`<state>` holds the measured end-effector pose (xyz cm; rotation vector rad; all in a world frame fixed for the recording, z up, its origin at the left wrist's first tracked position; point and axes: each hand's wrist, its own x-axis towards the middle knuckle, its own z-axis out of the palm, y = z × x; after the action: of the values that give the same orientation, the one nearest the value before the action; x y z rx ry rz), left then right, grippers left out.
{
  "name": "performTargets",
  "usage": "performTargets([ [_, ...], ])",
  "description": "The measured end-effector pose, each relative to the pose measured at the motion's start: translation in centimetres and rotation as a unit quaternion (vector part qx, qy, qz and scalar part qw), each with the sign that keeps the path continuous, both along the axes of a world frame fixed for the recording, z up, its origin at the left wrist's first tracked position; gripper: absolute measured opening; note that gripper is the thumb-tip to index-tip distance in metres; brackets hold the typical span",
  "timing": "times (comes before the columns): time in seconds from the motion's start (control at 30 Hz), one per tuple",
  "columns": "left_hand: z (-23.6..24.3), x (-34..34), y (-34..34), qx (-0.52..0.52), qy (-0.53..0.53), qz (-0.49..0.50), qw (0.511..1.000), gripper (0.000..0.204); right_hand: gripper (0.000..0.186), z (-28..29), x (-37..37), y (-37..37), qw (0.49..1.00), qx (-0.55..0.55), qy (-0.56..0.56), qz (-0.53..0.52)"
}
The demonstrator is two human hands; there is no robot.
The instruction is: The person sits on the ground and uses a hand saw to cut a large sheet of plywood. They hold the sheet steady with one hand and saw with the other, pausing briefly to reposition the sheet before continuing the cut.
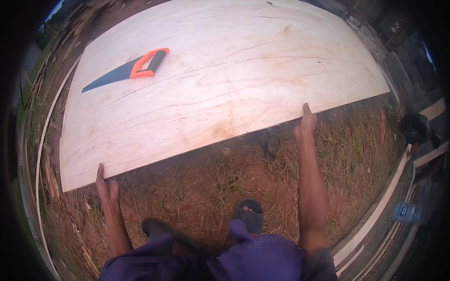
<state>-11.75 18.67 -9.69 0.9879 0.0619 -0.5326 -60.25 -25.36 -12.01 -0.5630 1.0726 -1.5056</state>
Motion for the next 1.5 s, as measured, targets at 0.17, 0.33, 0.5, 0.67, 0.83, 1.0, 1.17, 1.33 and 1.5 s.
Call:
performTargets([
  [0.17, -0.7, -3.7, 2.4, -0.007, 0.01, 0.011, 1.0, 0.048, 0.046, -1.1, -2.2, -0.1, 0.999, -0.017, 0.001, 0.037],
  [0.33, 0.4, -3.8, 1.9, 0.012, 0.021, 0.014, 1.0, 0.047, 0.049, -0.4, -2.5, 0.2, 0.999, -0.001, 0.001, 0.045],
  [0.5, -0.2, -3.4, 1.4, 0.027, 0.035, 0.042, 0.998, 0.048, 0.053, -1.1, -4.0, 0.0, 0.999, -0.005, 0.023, 0.035],
  [0.67, -0.8, -3.3, 2.5, 0.046, 0.037, 0.056, 0.997, 0.054, 0.055, -1.0, -3.6, 1.3, 0.998, 0.031, 0.047, 0.036],
  [0.83, 0.2, -4.9, 2.2, 0.191, 0.061, 0.068, 0.977, 0.053, 0.057, -1.1, -4.1, 3.2, 0.996, 0.029, 0.081, 0.021],
  [1.0, 0.9, -4.1, 2.7, 0.154, 0.145, 0.087, 0.974, 0.059, 0.058, 1.3, -2.8, 3.5, 0.984, 0.128, 0.109, 0.057],
  [1.17, 3.9, -3.8, 2.0, 0.262, 0.21, -0.013, 0.942, 0.068, 0.08, 8.4, -0.4, 2.3, 0.864, 0.32, 0.384, 0.053],
  [1.33, 7.4, -4.1, -1.8, 0.394, 0.311, -0.005, 0.865, 0.084, 0.089, 15.3, 6.7, -0.9, 0.601, -0.064, 0.741, 0.291],
  [1.5, 4.6, -6.1, -1.0, 0.319, 0.371, 0.095, 0.867, 0.091, 0.067, 17.6, 28.0, -3.1, 0.451, -0.334, 0.615, 0.553],
])
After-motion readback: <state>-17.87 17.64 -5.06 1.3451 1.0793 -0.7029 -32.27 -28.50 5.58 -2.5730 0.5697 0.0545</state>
